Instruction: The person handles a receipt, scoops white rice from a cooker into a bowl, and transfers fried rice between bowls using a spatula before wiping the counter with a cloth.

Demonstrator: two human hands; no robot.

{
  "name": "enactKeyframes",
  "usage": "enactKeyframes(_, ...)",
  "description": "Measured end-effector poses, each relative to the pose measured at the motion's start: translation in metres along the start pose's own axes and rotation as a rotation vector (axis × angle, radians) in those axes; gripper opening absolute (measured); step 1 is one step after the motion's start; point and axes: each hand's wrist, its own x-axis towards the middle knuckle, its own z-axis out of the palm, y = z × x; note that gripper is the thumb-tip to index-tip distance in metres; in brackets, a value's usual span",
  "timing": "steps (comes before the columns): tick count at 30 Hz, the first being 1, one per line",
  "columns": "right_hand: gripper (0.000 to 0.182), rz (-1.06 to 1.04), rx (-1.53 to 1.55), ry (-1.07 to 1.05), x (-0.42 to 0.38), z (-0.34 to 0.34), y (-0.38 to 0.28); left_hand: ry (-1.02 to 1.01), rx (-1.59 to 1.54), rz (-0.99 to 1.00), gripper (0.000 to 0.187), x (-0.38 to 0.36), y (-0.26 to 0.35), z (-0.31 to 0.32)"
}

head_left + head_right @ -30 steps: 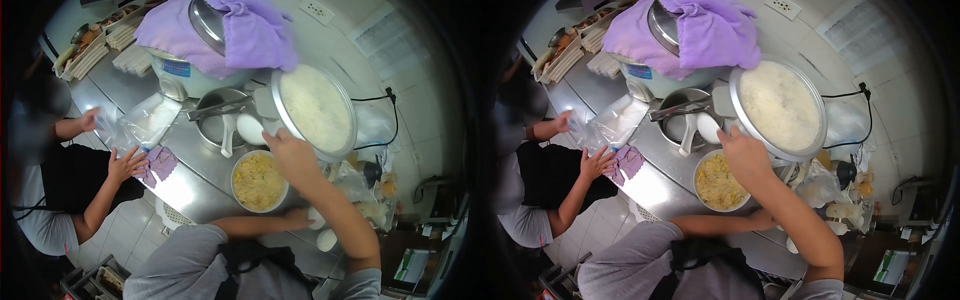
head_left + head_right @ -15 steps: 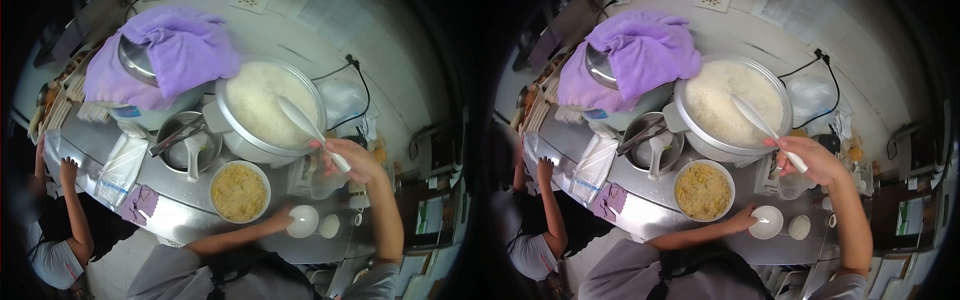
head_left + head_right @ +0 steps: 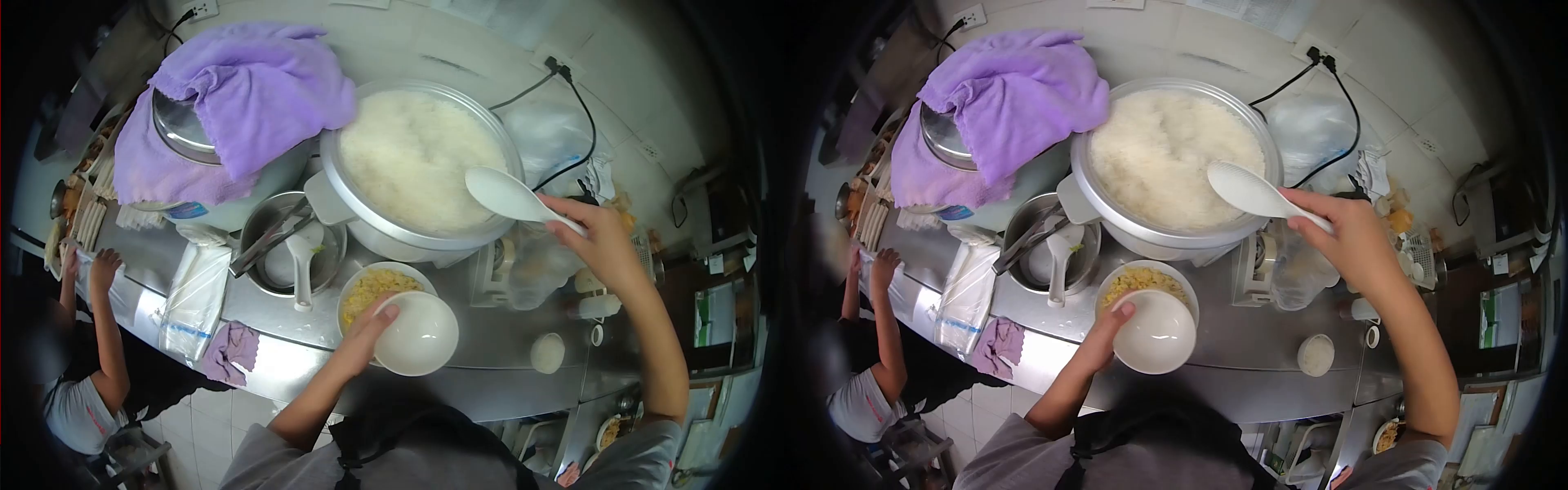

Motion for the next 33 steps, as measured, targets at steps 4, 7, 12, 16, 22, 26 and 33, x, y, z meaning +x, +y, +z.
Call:
enactKeyframes(4, 0.041, -0.24, -0.247, 0.148, -0.001, 0.01, -0.026, -0.077, 0.547, 0.02, 0.064, 0.004, -0.03, 0.044)
enactKeyframes(7, 0.04, -0.333, -0.228, 0.127, 0.01, 0.026, -0.052, -0.435, 0.457, -0.131, 0.063, 0.041, -0.072, 0.091)
enactKeyframes(12, 0.028, -0.543, -0.234, -0.066, 0.028, 0.068, -0.115, -0.208, 0.772, 0.15, 0.043, 0.084, -0.146, 0.136)
enactKeyframes(16, 0.026, -0.598, -0.237, -0.053, 0.043, 0.108, -0.138, -0.185, 1.083, 0.26, 0.042, 0.108, -0.164, 0.134)
enactKeyframes(22, 0.04, -0.641, -0.443, 0.239, 0.075, 0.065, -0.183, -0.121, 0.836, 0.32, 0.046, 0.033, -0.077, 0.099)
enactKeyframes(26, 0.049, -0.639, -0.537, 0.473, 0.117, 0.052, -0.178, 0.305, 0.61, 0.566, 0.03, -0.03, 0.057, 0.011)
enactKeyframes(33, 0.059, -0.586, -0.415, 0.426, 0.145, 0.143, -0.158, 1.296, 1.732, 0.926, 0.042, 0.009, 0.204, -0.147)
